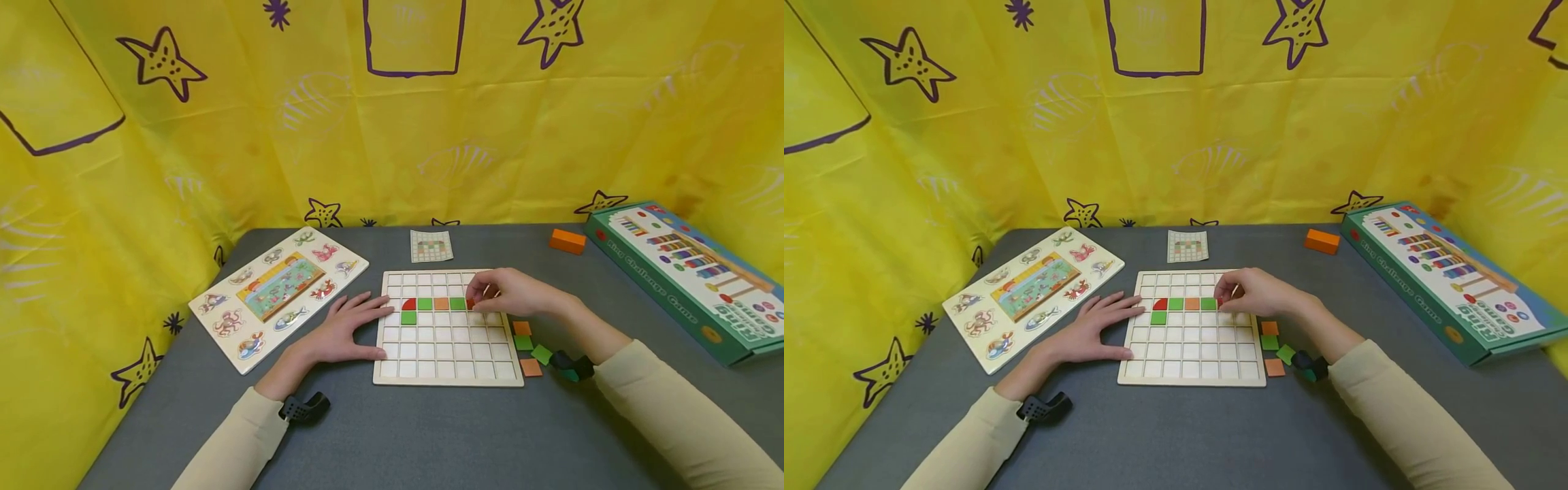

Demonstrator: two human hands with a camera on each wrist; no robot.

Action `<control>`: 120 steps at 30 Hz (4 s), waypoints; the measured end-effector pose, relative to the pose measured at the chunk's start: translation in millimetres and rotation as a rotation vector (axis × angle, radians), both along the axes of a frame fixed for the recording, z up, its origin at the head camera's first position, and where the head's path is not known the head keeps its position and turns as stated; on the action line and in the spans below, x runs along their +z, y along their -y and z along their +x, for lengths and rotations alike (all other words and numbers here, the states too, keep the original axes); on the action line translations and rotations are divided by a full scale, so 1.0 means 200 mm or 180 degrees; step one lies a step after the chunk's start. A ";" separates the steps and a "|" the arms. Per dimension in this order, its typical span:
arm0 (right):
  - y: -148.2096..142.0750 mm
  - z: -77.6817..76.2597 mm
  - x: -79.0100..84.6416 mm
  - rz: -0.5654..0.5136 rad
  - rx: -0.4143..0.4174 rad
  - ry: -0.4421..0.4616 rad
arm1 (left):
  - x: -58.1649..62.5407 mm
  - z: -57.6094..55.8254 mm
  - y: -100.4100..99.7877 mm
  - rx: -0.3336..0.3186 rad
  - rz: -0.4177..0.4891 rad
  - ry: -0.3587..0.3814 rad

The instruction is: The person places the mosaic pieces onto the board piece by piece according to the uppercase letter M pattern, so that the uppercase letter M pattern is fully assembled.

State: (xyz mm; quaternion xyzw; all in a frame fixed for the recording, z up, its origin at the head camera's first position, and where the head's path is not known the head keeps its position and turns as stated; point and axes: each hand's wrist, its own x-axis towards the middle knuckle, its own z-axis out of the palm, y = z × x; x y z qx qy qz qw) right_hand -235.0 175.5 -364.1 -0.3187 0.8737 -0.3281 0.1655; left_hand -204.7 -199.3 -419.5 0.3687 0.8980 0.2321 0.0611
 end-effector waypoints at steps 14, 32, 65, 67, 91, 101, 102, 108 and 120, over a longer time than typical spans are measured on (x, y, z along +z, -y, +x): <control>-0.14 0.06 0.01 0.0018 -0.0100 0.0000 | -0.01 -0.01 0.00 -0.0036 0.0022 -0.0013; -0.30 0.17 -0.05 -0.0003 -0.0031 0.0161 | -0.01 0.00 0.00 -0.0037 0.0017 -0.0013; -0.33 0.24 -0.07 0.0187 -0.0114 -0.0058 | -0.02 -0.01 0.01 -0.0033 0.0006 -0.0003; -0.33 0.23 -0.07 0.0185 -0.0140 -0.0121 | -0.02 -0.01 0.01 -0.0031 0.0004 0.0000; -0.29 0.14 -0.11 0.0263 -0.0216 -0.0266 | -0.02 -0.01 0.01 -0.0007 -0.0030 0.0020; -0.31 0.14 -0.07 0.0186 -0.0273 -0.0268 | -0.03 -0.01 0.01 0.0010 -0.0056 0.0066; -0.31 0.14 -0.06 0.0182 -0.0288 -0.0272 | -0.03 -0.01 0.01 0.0009 -0.0060 0.0062; -0.27 0.12 -0.03 0.0136 -0.0306 -0.0285 | -0.03 -0.02 0.01 0.0005 -0.0056 0.0048; -0.08 0.07 0.01 -0.0013 -0.0068 -0.0232 | -0.02 -0.01 0.01 0.0009 -0.0039 0.0052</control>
